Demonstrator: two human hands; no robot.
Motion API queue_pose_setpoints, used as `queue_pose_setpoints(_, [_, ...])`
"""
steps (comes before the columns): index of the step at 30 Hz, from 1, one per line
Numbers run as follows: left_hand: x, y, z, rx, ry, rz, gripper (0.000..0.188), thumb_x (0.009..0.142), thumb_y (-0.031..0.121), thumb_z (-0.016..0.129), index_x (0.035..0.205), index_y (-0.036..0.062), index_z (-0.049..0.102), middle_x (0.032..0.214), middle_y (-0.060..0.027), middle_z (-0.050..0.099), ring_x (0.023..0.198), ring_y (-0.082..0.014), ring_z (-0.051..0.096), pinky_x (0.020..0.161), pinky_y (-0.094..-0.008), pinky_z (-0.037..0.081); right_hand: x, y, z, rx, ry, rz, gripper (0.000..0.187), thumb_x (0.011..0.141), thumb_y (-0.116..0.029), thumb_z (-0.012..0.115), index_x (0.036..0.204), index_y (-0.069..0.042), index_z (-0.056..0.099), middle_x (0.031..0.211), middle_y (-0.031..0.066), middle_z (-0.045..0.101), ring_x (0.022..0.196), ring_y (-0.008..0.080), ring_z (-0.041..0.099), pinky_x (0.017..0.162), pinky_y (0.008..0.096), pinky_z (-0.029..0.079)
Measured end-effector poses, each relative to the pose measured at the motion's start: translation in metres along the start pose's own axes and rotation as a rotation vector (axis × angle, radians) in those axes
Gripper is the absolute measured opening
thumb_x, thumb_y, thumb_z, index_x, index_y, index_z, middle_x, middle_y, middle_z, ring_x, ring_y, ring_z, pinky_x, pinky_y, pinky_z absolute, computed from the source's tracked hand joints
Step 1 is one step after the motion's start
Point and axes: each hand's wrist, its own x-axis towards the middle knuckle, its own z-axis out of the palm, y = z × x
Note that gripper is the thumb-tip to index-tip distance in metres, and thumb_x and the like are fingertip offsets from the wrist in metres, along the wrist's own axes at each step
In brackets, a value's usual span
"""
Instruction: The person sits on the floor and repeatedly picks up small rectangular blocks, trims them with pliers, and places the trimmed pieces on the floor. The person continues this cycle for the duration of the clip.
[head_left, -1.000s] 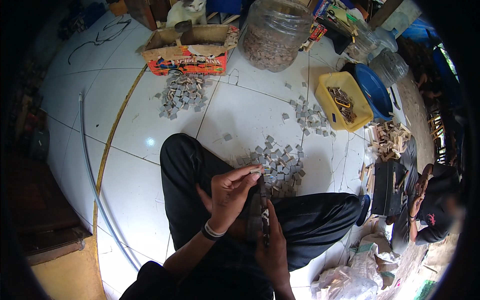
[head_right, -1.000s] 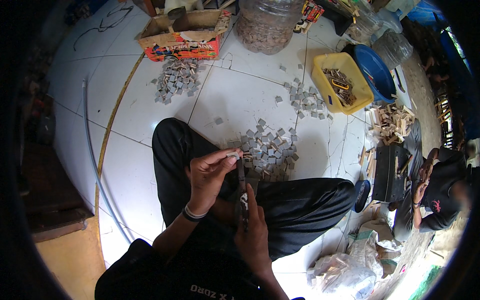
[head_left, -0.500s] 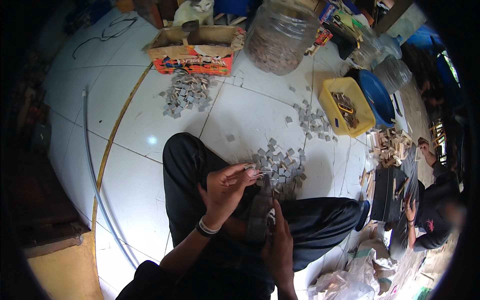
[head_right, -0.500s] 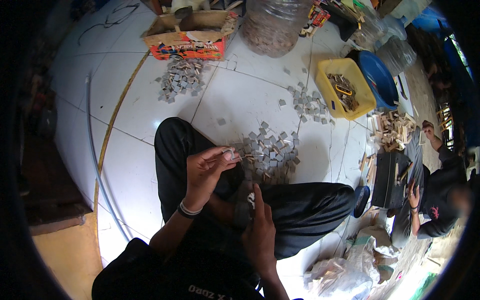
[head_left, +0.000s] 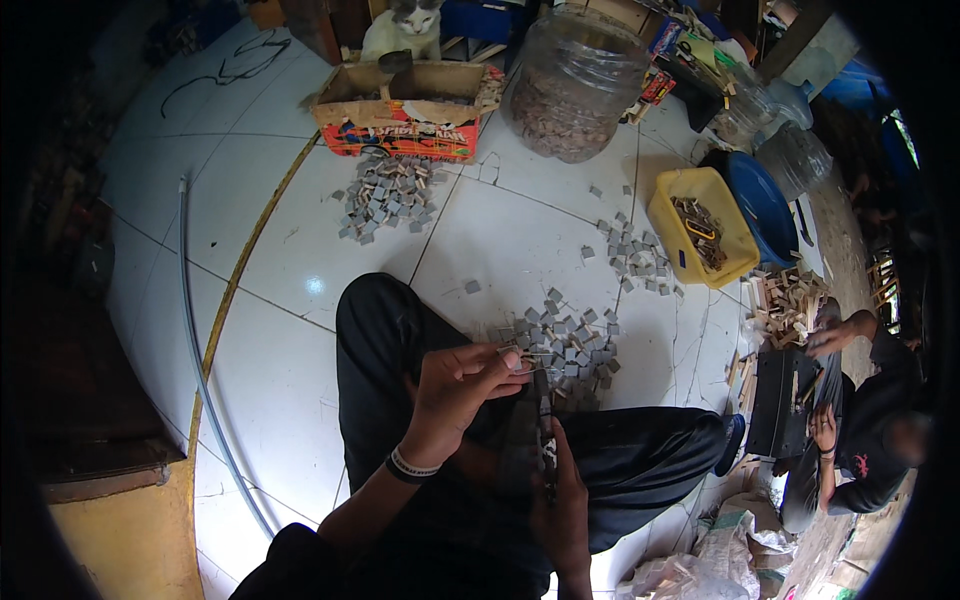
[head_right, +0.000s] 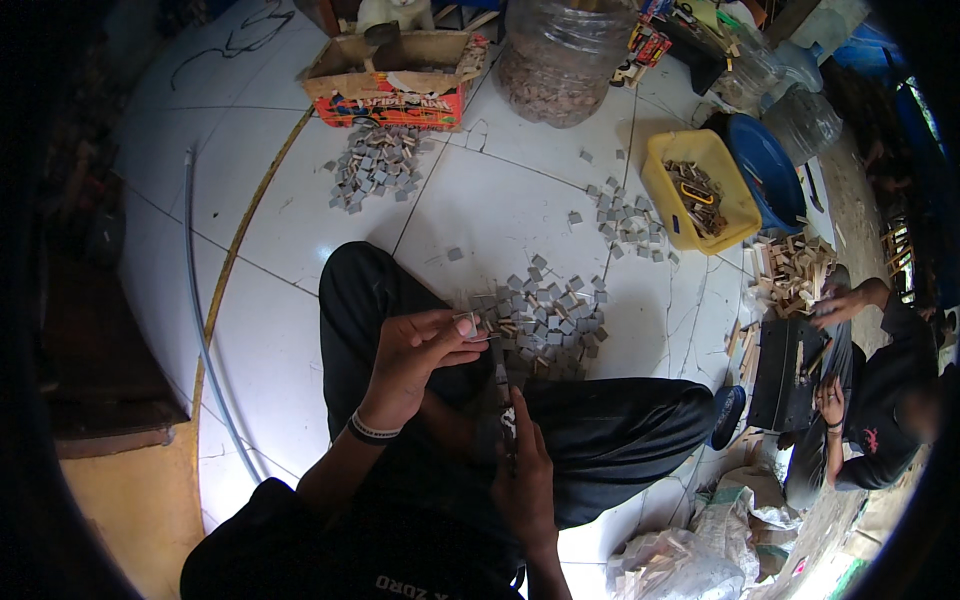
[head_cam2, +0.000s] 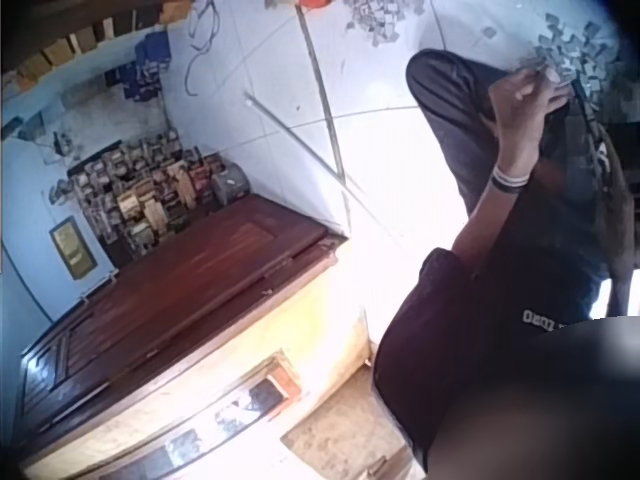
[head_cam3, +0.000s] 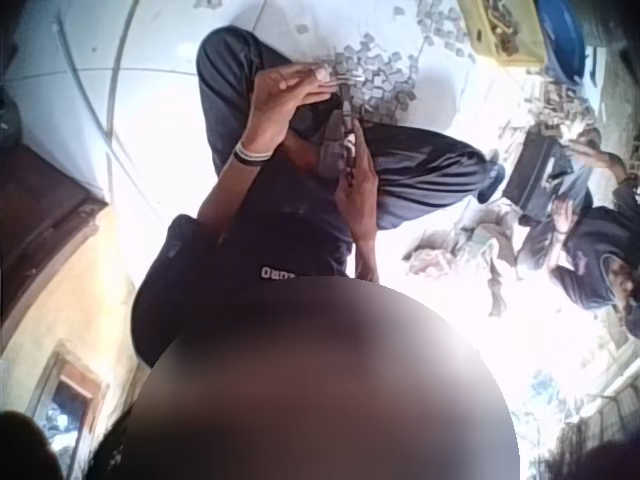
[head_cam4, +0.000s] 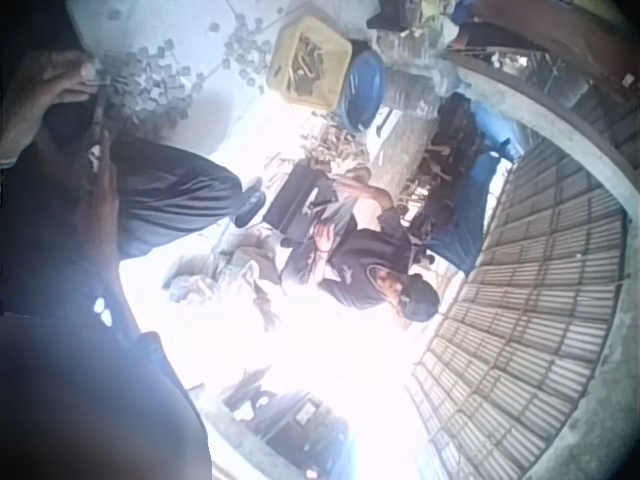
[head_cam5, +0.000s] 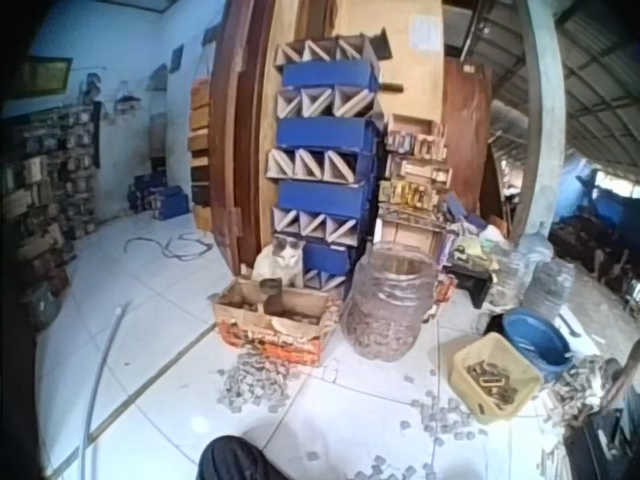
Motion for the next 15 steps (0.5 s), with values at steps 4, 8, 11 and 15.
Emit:
queue_pose_setpoints(4, [0.0001, 0.0001, 0.0014, -0.001, -0.031, 0.049, 0.040, 0.102, 0.020, 0.073, 0.124, -0.0125, 0.070, 0.108, -0.0216, 0.078, 0.101, -0.0274, 0.078, 0.092, -0.0366, 0.064, 0.0002, -0.0018, -0.0031, -0.024, -0.012, 0.039, 0.070, 0.096, 0.014, 0.054, 0.161, -0.004, 0.039, 0.151, 0.0249, 0.057, 0.135, 0.0372, 0.062, 0.102, 0.0390, 0.054])
queue_pose_setpoints(8, [0.0006, -0.0004, 0.0006, 0.029, -0.049, 0.092, 0.037, 0.102, 0.020, 0.074, 0.120, -0.0119, 0.071, 0.105, -0.0219, 0.078, 0.097, -0.0279, 0.079, 0.090, -0.0382, 0.066, -0.0006, -0.0052, -0.0043, -0.044, 0.002, 0.034, 0.066, 0.098, 0.010, 0.055, 0.160, -0.002, 0.040, 0.149, 0.0260, 0.058, 0.135, 0.0390, 0.061, 0.106, 0.0417, 0.051])
queue_pose_setpoints(11, [-0.0010, -0.0041, 0.0031, 0.076, -0.075, 0.079, 0.034, 0.101, 0.018, 0.074, 0.117, -0.0117, 0.072, 0.103, -0.0218, 0.078, 0.095, -0.0278, 0.079, 0.087, -0.0384, 0.067, -0.0008, -0.0075, -0.0045, -0.058, 0.010, 0.052, 0.064, 0.099, 0.008, 0.056, 0.160, -0.001, 0.040, 0.149, 0.0266, 0.058, 0.136, 0.0403, 0.060, 0.108, 0.0435, 0.050])
queue_pose_setpoints(15, [-0.0054, -0.0086, 0.0071, 0.069, -0.079, 0.080, 0.032, 0.101, 0.016, 0.074, 0.116, -0.0121, 0.072, 0.103, -0.0213, 0.078, 0.095, -0.0269, 0.079, 0.086, -0.0378, 0.067, 0.0003, -0.0082, -0.0050, -0.052, 0.030, 0.013, 0.063, 0.099, 0.007, 0.057, 0.159, -0.001, 0.040, 0.149, 0.0276, 0.057, 0.138, 0.0420, 0.058, 0.110, 0.0448, 0.049])
